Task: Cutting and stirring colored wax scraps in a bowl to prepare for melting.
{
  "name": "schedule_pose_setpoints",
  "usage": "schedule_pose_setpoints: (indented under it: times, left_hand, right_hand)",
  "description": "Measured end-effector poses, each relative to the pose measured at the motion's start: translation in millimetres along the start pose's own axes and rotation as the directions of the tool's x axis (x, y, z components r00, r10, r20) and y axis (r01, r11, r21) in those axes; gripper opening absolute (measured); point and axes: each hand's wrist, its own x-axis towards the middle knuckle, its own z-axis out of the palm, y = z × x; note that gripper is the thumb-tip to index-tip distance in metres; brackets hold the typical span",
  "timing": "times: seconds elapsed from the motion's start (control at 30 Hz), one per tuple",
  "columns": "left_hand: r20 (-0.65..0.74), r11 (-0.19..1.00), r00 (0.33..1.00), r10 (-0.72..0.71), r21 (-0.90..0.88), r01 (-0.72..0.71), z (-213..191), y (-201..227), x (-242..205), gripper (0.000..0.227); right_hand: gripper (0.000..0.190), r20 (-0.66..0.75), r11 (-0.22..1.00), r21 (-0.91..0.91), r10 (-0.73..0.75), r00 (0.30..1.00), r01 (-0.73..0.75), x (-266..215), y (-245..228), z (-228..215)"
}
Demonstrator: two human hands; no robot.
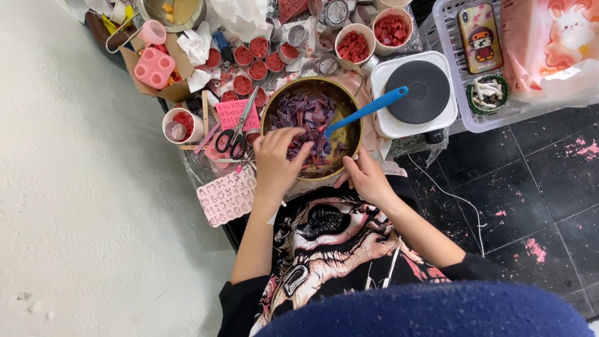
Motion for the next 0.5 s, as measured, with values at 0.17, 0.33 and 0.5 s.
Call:
schedule_pose_setpoints:
  times: [0.17, 0.33, 0.5]
  left_hand:
    - [0.002, 0.995, 0.996, 0.093, 0.019, -0.093, 15.0, 12.5, 16.3, 0.034]
    - [0.017, 0.989, 0.994, 0.110, 0.097, -0.111, 15.3, 23.4, 34.4, 0.020]
    - [-0.090, 0.983, 0.982, 0.167, 0.089, -0.159, 0.5, 52.0, 66.2, 0.015]
  right_hand:
    - [0.047, -0.010, 0.999, 0.043, 0.009, 1.000, -0.009, -2.6, -1.7, 5.7]
    - [0.038, -0.047, 0.986, 0.163, -0.013, 0.999, 0.021, -5.1, 7.5, -3.8]
    - [0.045, -0.132, 0.989, 0.077, -0.119, 0.984, 0.130, -24.1, -49.0, -22.4]
